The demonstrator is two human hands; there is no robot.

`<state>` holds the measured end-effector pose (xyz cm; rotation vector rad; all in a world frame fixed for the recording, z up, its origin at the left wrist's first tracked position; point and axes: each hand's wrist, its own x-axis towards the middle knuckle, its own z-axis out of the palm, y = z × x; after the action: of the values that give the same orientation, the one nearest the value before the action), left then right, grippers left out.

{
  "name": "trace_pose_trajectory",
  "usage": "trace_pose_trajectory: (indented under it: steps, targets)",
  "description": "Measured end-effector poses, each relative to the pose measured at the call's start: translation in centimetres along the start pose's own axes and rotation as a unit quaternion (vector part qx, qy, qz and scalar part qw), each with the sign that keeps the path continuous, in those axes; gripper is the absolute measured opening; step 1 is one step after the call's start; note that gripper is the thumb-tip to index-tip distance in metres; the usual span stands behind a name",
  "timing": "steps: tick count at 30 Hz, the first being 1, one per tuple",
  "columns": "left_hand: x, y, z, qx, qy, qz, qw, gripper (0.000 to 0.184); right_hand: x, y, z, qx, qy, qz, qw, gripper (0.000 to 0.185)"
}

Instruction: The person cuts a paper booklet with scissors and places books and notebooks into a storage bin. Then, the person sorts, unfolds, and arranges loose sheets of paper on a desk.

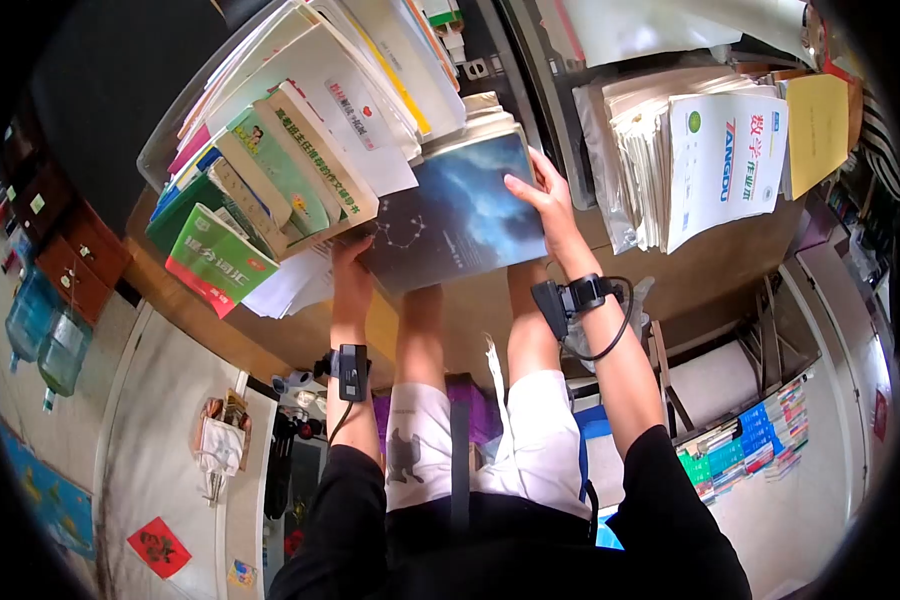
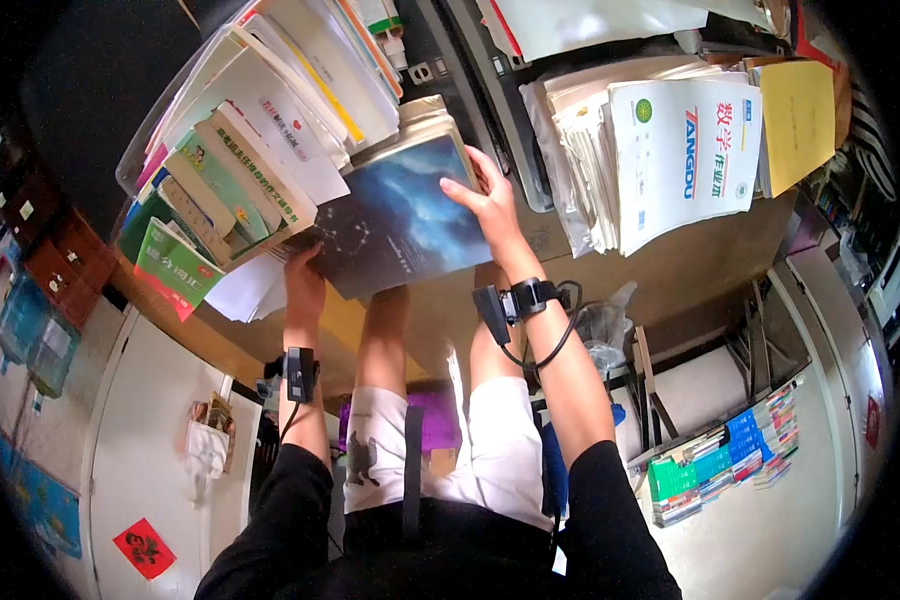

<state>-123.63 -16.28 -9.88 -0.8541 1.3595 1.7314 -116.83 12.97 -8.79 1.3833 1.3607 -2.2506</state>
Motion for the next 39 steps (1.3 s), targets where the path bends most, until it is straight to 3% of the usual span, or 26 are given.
trace_pose_trajectory:
  steps: [2,5,14,17,20,21,27,33,39]
  targets:
    - [0.2,-0.1,-0.8,0.000,-0.025,-0.004,1.000,0.034,1.2,0.7,-0.3,-0.021,-0.004,-0.006,1.000,0.065]
    - [0.3,-1.0,0.1,-0.089,0.013,-0.051,0.995,0.036,1.6,0.9,-1.2,-0.021,0.005,0.009,1.000,0.065]
    - [0.8,-1.6,0.6,-0.052,0.064,-0.022,0.996,0.051,1.5,0.8,-0.8,-0.017,0.013,0.011,1.000,0.066]
    - [2.0,-3.1,-0.6,-0.072,0.029,-0.019,0.997,0.055,1.6,1.1,-1.0,-0.021,0.012,0.012,1.000,0.064]
    - [1.1,-1.8,0.8,0.058,0.099,0.044,0.992,0.060,1.1,0.7,-0.8,-0.002,0.004,0.037,0.999,0.066]
    - [1.1,-1.4,1.0,-0.001,0.079,0.017,0.997,0.062,1.0,0.9,-0.8,-0.010,0.007,0.028,1.000,0.065]
    - [1.6,-2.3,0.0,0.068,0.174,0.050,0.981,0.053,0.8,1.6,-0.6,0.013,-0.003,0.031,0.999,0.063]
    - [0.5,-1.4,1.2,-0.040,0.063,0.058,0.996,0.048,1.2,1.5,-0.3,-0.033,0.001,-0.020,0.999,0.066]
    - [0.3,-0.9,0.9,-0.009,0.071,0.021,0.997,0.051,1.3,1.4,0.0,-0.004,0.020,-0.026,0.999,0.064]
